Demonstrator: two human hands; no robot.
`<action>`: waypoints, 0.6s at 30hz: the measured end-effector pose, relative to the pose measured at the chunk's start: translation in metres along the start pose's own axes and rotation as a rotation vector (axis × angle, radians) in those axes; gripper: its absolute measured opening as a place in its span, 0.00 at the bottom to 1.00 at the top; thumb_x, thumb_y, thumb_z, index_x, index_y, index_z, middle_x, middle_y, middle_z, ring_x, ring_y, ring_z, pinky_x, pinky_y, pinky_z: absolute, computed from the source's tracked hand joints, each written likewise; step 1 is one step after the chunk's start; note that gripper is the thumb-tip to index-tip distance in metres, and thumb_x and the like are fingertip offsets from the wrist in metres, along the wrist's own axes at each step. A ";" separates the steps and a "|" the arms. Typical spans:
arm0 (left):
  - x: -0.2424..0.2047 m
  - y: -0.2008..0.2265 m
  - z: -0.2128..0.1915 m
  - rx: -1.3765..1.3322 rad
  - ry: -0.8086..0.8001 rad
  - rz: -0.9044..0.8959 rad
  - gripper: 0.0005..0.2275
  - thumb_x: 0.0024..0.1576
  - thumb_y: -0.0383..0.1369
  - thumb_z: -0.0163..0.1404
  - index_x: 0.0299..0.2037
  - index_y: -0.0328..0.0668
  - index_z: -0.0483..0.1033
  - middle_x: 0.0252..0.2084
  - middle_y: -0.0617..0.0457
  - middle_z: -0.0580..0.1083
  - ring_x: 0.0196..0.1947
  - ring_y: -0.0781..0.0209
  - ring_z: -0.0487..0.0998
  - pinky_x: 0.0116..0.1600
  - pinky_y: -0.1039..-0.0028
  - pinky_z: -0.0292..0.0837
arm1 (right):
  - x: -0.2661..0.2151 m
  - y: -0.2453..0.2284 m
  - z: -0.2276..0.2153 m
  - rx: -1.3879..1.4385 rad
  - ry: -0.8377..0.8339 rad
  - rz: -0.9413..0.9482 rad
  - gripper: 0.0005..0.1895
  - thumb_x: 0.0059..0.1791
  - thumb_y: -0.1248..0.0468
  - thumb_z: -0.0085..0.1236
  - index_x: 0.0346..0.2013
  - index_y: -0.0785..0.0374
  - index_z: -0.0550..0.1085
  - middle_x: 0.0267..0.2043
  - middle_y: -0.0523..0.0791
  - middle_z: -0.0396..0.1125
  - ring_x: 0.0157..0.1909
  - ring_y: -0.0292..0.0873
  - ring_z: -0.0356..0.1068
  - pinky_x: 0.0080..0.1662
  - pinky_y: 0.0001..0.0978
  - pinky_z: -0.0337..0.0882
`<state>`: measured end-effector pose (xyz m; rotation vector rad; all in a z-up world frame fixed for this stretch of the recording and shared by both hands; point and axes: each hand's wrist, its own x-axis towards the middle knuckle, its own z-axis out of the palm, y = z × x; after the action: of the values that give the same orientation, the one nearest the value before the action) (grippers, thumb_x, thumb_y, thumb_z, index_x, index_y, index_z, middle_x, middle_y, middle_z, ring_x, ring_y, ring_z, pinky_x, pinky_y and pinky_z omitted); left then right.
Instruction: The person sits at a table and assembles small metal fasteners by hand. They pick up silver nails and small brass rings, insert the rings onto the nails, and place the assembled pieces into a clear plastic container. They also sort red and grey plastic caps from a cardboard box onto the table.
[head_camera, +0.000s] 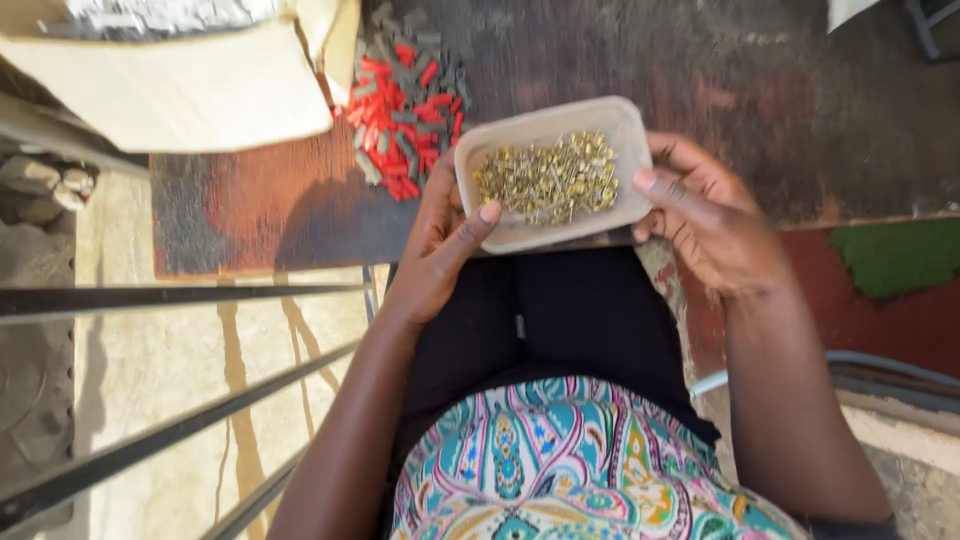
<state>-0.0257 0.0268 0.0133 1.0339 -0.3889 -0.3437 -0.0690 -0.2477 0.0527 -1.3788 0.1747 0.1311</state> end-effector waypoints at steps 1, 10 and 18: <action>-0.008 0.010 0.007 0.095 -0.054 0.008 0.26 0.67 0.36 0.49 0.73 0.45 0.51 0.67 0.51 0.63 0.67 0.59 0.67 0.71 0.66 0.68 | -0.004 -0.001 -0.003 0.016 -0.086 0.051 0.19 0.55 0.65 0.53 0.61 0.65 0.69 0.47 0.46 0.71 0.39 0.35 0.74 0.35 0.20 0.79; -0.068 0.021 0.026 1.077 -0.107 -0.302 0.11 0.56 0.34 0.54 0.47 0.46 0.76 0.27 0.56 0.72 0.31 0.57 0.77 0.38 0.67 0.68 | -0.019 -0.006 -0.020 0.104 0.040 0.070 0.21 0.54 0.63 0.51 0.62 0.66 0.68 0.42 0.42 0.72 0.34 0.33 0.75 0.36 0.23 0.82; -0.066 -0.072 0.015 1.527 -0.427 -0.381 0.07 0.48 0.35 0.58 0.31 0.42 0.78 0.30 0.45 0.78 0.31 0.39 0.79 0.34 0.51 0.74 | -0.030 -0.023 -0.032 0.106 0.115 -0.027 0.14 0.55 0.64 0.50 0.55 0.65 0.70 0.46 0.45 0.71 0.36 0.35 0.74 0.35 0.23 0.80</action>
<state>-0.0969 0.0113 -0.0535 2.5622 -0.8865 -0.6267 -0.0952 -0.2832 0.0754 -1.2835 0.2549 0.0195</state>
